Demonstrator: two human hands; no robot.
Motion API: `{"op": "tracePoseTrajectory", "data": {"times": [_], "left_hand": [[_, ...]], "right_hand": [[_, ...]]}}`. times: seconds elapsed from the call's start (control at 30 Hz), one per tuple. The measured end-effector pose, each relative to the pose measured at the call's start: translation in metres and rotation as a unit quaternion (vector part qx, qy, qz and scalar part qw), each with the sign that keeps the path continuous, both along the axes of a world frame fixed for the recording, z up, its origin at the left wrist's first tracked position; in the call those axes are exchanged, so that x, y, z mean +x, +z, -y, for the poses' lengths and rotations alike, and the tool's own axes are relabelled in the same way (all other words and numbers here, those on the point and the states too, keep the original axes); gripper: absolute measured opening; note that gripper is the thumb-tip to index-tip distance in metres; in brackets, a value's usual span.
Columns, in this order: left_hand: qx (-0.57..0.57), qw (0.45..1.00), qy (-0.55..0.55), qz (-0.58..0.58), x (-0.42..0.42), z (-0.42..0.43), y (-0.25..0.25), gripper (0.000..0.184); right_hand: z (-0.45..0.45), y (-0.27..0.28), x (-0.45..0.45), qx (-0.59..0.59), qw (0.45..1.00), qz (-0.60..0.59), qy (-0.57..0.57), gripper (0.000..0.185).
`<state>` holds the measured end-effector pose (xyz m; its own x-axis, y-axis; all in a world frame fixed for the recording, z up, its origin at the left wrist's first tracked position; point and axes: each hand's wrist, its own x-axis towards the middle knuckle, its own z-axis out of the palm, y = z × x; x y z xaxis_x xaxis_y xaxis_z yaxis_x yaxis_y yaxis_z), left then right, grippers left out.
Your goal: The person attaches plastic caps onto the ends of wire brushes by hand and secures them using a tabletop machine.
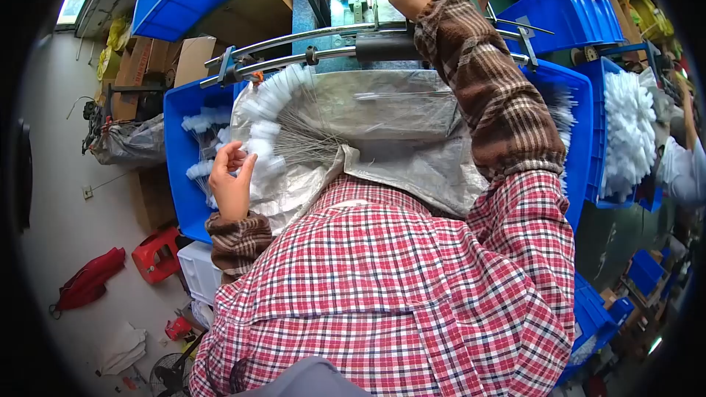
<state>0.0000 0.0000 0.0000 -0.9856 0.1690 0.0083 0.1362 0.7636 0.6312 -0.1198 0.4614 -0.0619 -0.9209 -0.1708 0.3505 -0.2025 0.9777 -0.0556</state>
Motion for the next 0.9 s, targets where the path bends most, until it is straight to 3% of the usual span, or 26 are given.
{"op": "tracePoseTrajectory", "data": {"times": [0.17, 0.2, 0.33, 0.63, 0.8, 0.9], "left_hand": [[0.014, 1.000, -0.018, -0.006, 0.004, 0.006, -0.002, 0.016], [0.021, 1.000, -0.009, -0.003, 0.004, 0.005, -0.003, 0.015], [0.060, 0.998, 0.025, -0.005, 0.003, 0.000, -0.005, 0.013], [0.193, 0.976, 0.046, -0.087, -0.009, 0.002, 0.022, 0.016], [0.247, 0.963, 0.027, -0.100, -0.014, -0.006, 0.033, 0.018], [0.279, 0.955, 0.017, -0.101, -0.015, -0.007, 0.037, 0.018]], "right_hand": [[0.009, 0.009, 0.029, -0.016, 0.995, -0.090, -0.038, 0.027], [0.013, 0.019, 0.040, 0.018, 0.994, -0.042, -0.098, 0.039], [0.019, 0.027, 0.058, 0.008, 0.982, 0.072, -0.172, 0.058], [0.034, 0.009, 0.040, -0.048, 0.992, 0.017, -0.114, 0.050], [0.064, 0.026, 0.024, -0.049, 0.987, 0.090, -0.122, 0.049], [0.051, 0.018, 0.029, -0.046, 0.992, 0.059, -0.106, 0.049]]}}
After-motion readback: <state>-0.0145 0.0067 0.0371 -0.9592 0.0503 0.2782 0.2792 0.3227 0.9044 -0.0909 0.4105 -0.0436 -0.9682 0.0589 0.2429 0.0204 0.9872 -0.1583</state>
